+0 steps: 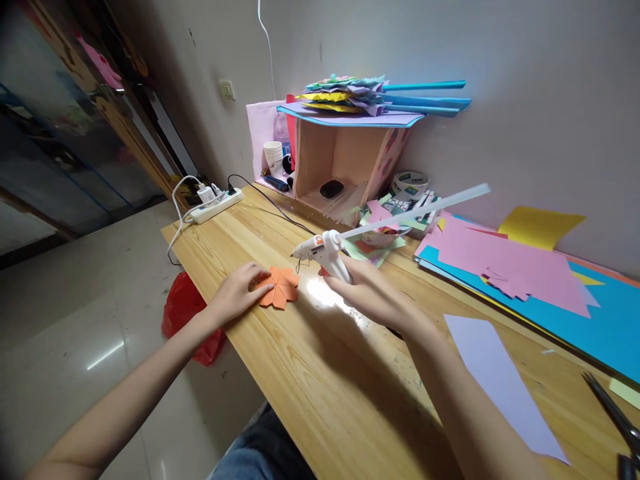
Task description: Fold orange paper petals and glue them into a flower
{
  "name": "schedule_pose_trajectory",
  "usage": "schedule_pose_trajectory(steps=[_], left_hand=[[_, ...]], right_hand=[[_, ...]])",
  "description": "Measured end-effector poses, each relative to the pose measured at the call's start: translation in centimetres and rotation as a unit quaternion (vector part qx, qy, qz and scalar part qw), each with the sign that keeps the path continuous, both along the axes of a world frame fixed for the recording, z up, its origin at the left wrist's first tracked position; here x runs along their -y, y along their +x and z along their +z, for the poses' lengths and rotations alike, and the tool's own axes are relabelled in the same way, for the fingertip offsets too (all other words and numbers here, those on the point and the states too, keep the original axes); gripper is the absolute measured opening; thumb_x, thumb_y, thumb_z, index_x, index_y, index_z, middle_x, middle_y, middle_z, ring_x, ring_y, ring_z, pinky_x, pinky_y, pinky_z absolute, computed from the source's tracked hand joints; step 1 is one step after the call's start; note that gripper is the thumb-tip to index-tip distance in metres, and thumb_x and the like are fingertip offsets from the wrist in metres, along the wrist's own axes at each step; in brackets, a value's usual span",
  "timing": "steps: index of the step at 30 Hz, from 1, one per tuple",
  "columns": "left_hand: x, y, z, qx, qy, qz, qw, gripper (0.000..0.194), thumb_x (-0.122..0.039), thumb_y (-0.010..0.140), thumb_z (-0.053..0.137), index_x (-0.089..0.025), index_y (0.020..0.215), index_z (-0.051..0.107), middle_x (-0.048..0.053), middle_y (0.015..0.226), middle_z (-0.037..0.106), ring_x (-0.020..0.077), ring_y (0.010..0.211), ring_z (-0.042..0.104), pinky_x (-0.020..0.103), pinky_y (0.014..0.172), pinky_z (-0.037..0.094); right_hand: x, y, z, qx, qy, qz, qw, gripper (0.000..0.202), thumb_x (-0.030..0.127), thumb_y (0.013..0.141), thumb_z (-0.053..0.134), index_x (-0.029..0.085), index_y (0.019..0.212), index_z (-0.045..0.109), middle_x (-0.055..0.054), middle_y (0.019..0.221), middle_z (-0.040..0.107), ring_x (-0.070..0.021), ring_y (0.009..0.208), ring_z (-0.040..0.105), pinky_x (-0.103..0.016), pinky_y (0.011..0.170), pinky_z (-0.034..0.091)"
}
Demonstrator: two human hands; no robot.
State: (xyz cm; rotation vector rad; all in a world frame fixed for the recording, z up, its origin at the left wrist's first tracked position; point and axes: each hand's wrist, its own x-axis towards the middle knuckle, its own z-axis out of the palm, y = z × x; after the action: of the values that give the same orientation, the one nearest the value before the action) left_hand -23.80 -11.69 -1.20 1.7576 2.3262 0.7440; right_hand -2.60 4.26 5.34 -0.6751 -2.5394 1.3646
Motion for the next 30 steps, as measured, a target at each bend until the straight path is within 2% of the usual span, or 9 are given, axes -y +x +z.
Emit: schedule_pose_trajectory(steps=[5, 8, 14, 18, 22, 25, 30], left_hand=[[-0.7, 0.7, 0.0, -0.025, -0.031, 0.024, 0.999, 0.022, -0.035, 0.082, 0.049, -0.016, 0.090, 0.056, 0.006, 0.088, 0.054, 0.0175, 0.077, 0.054, 0.029, 0.068, 0.043], [-1.0, 1.0, 0.2, -0.044, -0.048, 0.035, 0.997, 0.020, -0.033, 0.084, 0.046, -0.016, 0.085, 0.055, 0.005, 0.085, 0.054, 0.0169, 0.076, 0.054, 0.027, 0.066, 0.042], [-1.1, 1.6, 1.1, -0.153, -0.126, -0.003, 0.980, 0.029, -0.030, 0.090, 0.033, -0.016, 0.077, 0.055, 0.006, 0.083, 0.054, 0.0179, 0.074, 0.055, 0.027, 0.059, 0.038], [-1.1, 1.7, 1.4, -0.187, -0.145, -0.021, 0.971, 0.027, -0.029, 0.089, 0.036, -0.016, 0.078, 0.057, 0.008, 0.081, 0.056, 0.0187, 0.072, 0.055, 0.028, 0.057, 0.037], [-1.4, 1.8, 1.3, -0.239, -0.157, -0.058, 0.956, 0.024, -0.018, 0.086, 0.038, -0.015, 0.071, 0.057, 0.008, 0.075, 0.056, 0.0199, 0.066, 0.054, 0.029, 0.055, 0.036], [-1.5, 1.8, 1.1, -0.232, -0.146, -0.062, 0.960, 0.025, -0.015, 0.085, 0.037, -0.014, 0.070, 0.057, 0.008, 0.072, 0.056, 0.0198, 0.066, 0.054, 0.030, 0.057, 0.036], [-1.4, 1.5, 0.4, -0.137, -0.070, 0.020, 0.988, 0.021, -0.022, 0.085, 0.039, -0.016, 0.073, 0.056, 0.006, 0.075, 0.056, 0.0169, 0.066, 0.053, 0.027, 0.057, 0.037]], right_hand=[[0.2, 0.0, 0.0, 0.005, -0.011, 0.039, 0.999, 0.014, 0.032, 0.081, 0.041, 0.019, 0.078, 0.047, 0.000, 0.071, 0.047, -0.0120, 0.058, 0.040, -0.022, 0.049, 0.034], [0.2, 0.0, 0.2, 0.014, 0.020, 0.046, 0.999, 0.015, 0.032, 0.080, 0.041, 0.019, 0.075, 0.046, 0.000, 0.070, 0.046, -0.0122, 0.058, 0.039, -0.023, 0.051, 0.032], [0.3, 0.0, -0.1, 0.050, 0.069, 0.070, 0.994, 0.015, 0.031, 0.079, 0.041, 0.018, 0.074, 0.046, 0.001, 0.069, 0.045, -0.0131, 0.062, 0.040, -0.024, 0.056, 0.031], [0.8, -0.1, -0.3, 0.058, 0.042, 0.068, 0.995, 0.014, 0.030, 0.078, 0.041, 0.018, 0.073, 0.046, 0.002, 0.069, 0.044, -0.0124, 0.061, 0.038, -0.025, 0.058, 0.031], [1.3, -0.1, -0.2, 0.068, -0.007, 0.048, 0.996, 0.018, 0.034, 0.079, 0.040, 0.019, 0.073, 0.048, 0.002, 0.068, 0.044, -0.0123, 0.061, 0.039, -0.024, 0.055, 0.030], [1.5, -0.2, -0.2, 0.080, -0.018, 0.021, 0.996, 0.023, 0.038, 0.079, 0.041, 0.019, 0.072, 0.051, 0.002, 0.066, 0.045, -0.0125, 0.059, 0.040, -0.023, 0.052, 0.029], [1.7, -0.9, -0.7, 0.089, -0.005, 0.012, 0.996, 0.028, 0.042, 0.078, 0.044, 0.018, 0.068, 0.052, 0.002, 0.062, 0.048, -0.0128, 0.056, 0.043, -0.023, 0.051, 0.030]])
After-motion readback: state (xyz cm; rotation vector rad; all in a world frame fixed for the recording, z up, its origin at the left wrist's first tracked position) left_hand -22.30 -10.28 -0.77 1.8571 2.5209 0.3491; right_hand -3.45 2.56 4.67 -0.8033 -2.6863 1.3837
